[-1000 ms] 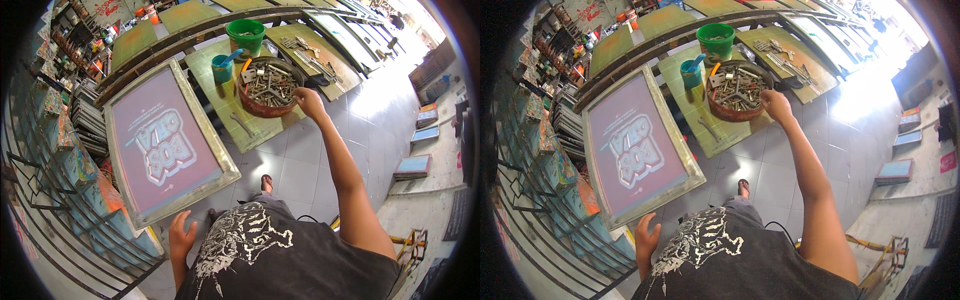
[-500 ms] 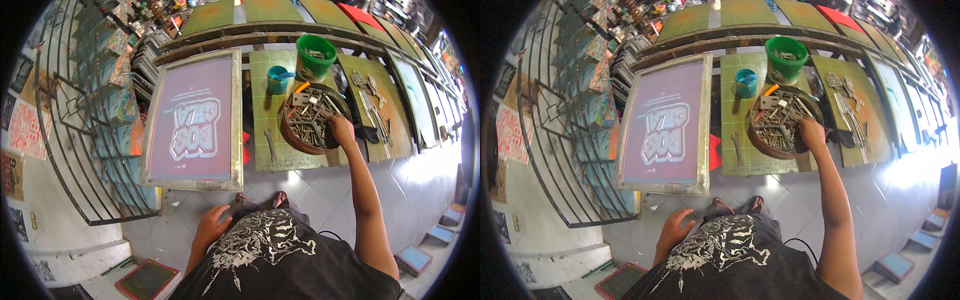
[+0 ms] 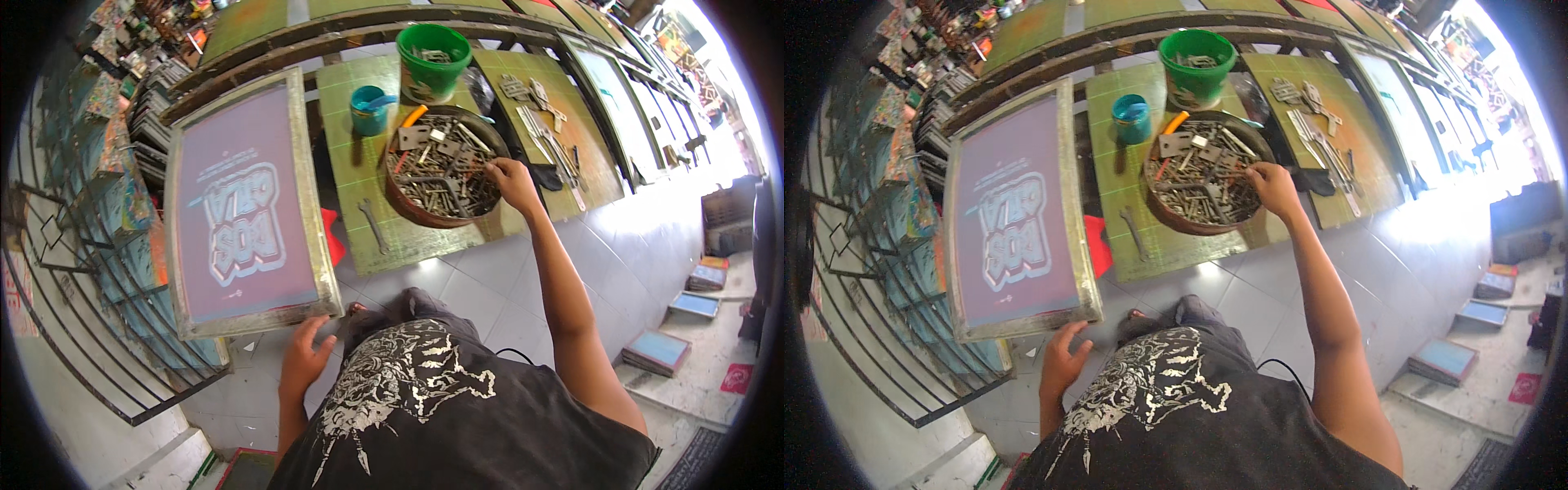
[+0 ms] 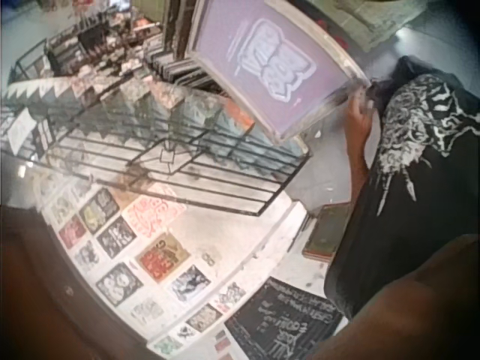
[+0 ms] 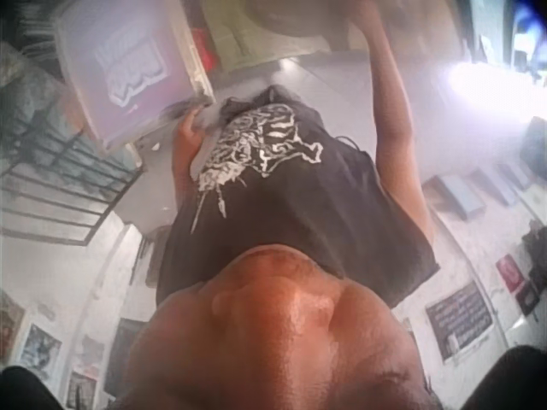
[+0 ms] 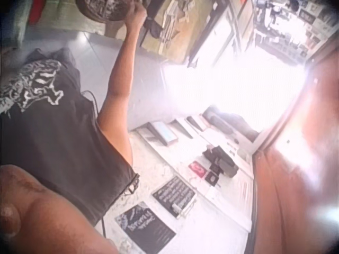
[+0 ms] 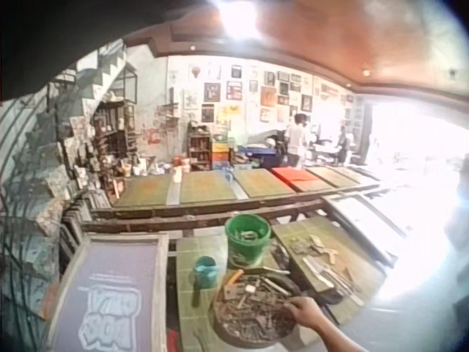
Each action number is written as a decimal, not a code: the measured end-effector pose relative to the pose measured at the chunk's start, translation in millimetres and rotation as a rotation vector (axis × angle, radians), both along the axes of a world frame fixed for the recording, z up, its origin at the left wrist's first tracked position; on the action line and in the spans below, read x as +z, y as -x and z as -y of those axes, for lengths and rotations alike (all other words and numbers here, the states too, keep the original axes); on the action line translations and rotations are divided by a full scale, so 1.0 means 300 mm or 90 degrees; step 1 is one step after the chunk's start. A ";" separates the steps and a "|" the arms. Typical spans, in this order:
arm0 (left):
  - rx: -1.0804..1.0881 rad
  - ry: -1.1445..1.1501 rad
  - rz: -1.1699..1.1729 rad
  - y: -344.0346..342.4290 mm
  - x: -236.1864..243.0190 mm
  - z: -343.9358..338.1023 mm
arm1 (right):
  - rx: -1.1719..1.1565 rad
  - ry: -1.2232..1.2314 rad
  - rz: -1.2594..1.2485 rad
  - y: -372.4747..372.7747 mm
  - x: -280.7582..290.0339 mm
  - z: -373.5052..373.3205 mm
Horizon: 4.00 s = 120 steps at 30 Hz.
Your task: The person selects a screen printing frame from a stack, brings it to a workbench, selects metal brackets from a bin, and attaches them to the frame by hand.
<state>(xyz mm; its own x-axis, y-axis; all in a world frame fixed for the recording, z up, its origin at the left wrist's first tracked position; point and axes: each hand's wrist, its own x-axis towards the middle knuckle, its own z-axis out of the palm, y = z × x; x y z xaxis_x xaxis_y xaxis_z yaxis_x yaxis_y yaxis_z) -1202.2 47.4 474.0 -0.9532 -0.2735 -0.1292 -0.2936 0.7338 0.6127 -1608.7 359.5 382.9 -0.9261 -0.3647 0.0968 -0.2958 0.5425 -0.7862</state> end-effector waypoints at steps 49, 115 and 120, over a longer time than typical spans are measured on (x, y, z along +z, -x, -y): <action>0.336 -0.439 -0.262 0.839 -0.216 -0.343 | 0.298 -0.150 -0.234 0.329 0.051 -0.014; 0.211 -0.023 -0.261 0.871 -0.161 -0.457 | 0.164 -0.057 -0.317 0.354 0.077 -0.195; 0.148 0.042 -0.257 0.911 -0.192 -0.438 | 0.324 -0.253 -0.479 0.425 0.028 0.139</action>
<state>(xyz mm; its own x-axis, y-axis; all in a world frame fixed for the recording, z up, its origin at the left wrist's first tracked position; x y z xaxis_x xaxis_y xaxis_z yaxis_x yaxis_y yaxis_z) -1475.6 178.8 416.3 -0.8363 -0.4806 0.2638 -0.2028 0.7182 0.6656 -1736.3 317.9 391.1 -0.3979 -0.8353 0.3794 -0.9141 0.3964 -0.0859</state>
